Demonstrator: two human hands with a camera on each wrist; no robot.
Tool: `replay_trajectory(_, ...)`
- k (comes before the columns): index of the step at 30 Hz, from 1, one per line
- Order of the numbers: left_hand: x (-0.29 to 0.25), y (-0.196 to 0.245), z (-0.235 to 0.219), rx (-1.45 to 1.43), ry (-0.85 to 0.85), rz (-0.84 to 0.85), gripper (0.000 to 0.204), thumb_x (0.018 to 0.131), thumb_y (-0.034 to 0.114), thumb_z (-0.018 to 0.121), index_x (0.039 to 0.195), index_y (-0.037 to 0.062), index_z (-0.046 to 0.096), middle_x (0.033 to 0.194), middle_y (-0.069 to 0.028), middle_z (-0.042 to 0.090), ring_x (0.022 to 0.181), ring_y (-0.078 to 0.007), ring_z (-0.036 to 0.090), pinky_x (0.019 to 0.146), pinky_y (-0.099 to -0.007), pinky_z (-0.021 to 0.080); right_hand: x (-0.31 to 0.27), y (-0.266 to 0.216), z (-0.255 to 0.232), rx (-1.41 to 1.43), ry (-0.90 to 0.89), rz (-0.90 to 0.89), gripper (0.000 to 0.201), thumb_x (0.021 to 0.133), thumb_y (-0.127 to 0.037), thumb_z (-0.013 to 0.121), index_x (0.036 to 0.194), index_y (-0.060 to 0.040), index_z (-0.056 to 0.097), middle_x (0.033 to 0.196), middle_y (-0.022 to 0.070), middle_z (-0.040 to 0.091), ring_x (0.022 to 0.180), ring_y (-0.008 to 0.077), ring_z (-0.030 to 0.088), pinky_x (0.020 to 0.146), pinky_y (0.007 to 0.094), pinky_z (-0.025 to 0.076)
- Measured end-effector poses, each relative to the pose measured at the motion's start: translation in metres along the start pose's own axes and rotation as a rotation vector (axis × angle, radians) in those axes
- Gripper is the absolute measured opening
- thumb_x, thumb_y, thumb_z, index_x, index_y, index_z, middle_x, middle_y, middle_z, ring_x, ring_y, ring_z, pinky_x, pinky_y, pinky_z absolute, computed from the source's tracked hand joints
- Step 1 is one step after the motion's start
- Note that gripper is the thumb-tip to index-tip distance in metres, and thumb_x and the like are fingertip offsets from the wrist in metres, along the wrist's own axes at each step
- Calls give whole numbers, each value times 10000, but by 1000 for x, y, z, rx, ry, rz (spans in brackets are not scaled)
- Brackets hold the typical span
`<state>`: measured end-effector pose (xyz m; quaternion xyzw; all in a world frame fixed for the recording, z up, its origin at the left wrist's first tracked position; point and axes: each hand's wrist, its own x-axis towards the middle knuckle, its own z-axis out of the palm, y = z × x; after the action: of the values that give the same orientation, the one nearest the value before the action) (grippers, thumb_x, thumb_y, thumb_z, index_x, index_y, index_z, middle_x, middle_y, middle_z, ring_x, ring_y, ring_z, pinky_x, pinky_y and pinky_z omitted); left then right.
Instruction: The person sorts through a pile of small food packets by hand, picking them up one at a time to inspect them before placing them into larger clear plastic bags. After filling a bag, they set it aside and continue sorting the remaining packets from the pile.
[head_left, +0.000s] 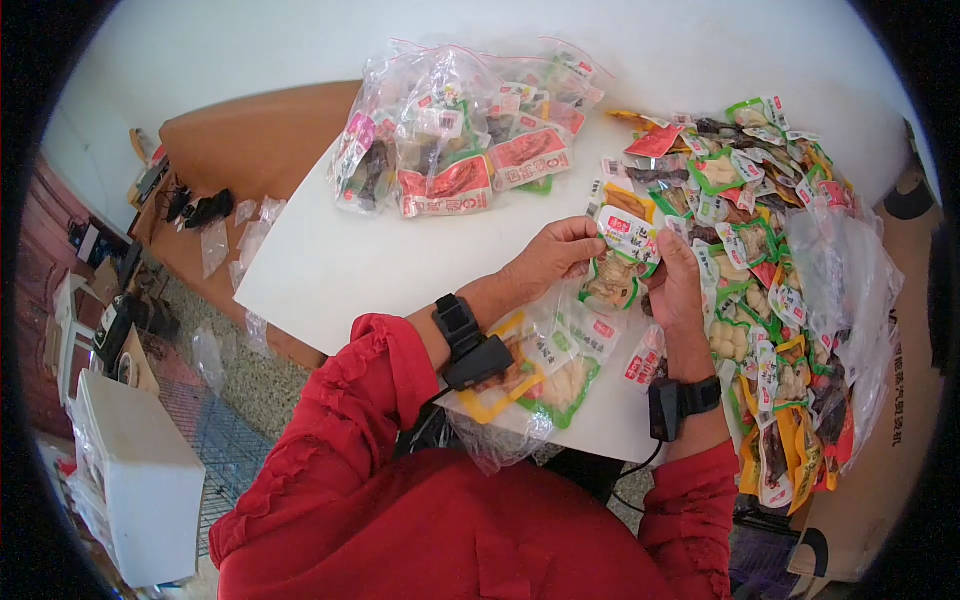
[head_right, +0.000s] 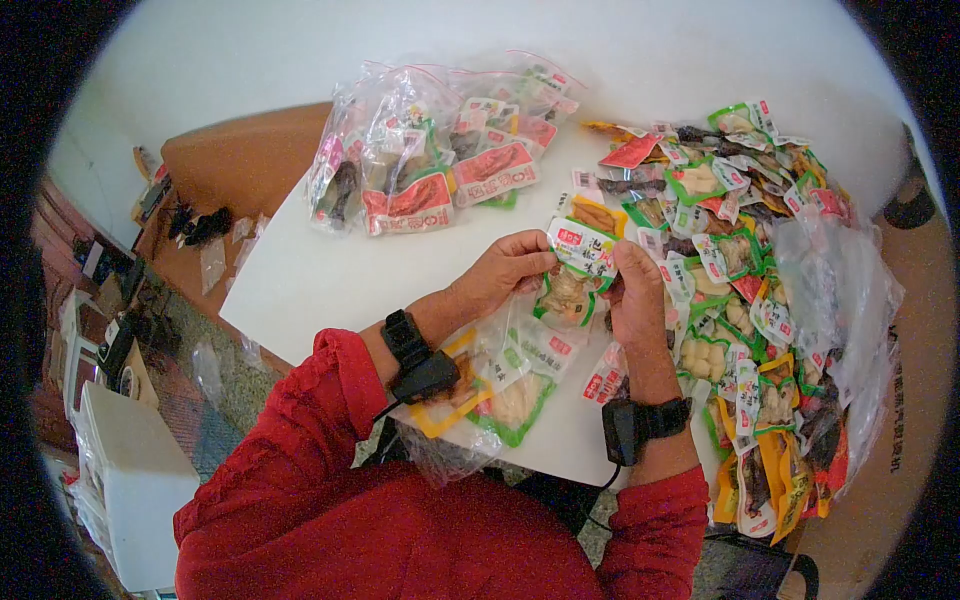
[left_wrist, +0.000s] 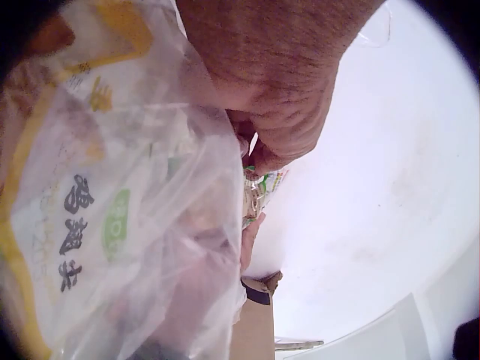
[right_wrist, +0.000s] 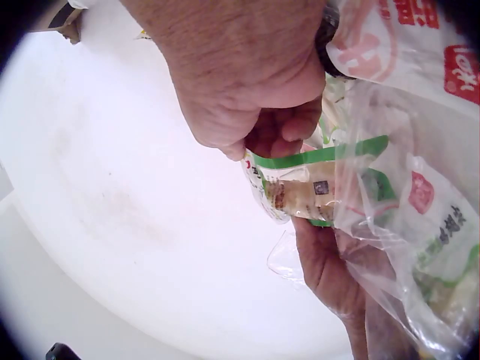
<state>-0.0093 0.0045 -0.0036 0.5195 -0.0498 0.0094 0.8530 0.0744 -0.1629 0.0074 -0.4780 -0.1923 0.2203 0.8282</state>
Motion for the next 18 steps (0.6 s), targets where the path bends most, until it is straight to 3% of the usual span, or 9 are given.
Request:
replay_trajectory(3, 1, 0, 0, 0, 1, -2, 43, 833, 134, 545, 841, 94, 533, 749, 47, 525, 543, -4, 385, 463, -145, 304, 1, 0, -4, 22, -38, 17, 190, 874, -237, 494, 904, -58, 550, 847, 28, 606, 699, 90, 579, 569, 216, 470)
replay_trajectory(16, -1, 2, 2, 36, 20, -18, 49, 824, 147, 561, 846, 109, 538, 740, 62, 510, 549, 1, 382, 462, -144, 301, 0, -2, -4, 10, -49, 32, 205, 864, -252, 512, 922, -60, 556, 872, 39, 612, 736, 103, 593, 601, 229, 485)
replay_trajectory(18, -1, 2, 2, 35, 26, -22, 58, 825, 156, 563, 848, 109, 539, 737, 64, 508, 551, 1, 382, 463, -144, 301, -2, -3, 4, -36, 49, 11, 163, 850, -256, 536, 859, -97, 571, 743, -30, 590, 588, 43, 537, 459, 178, 412)
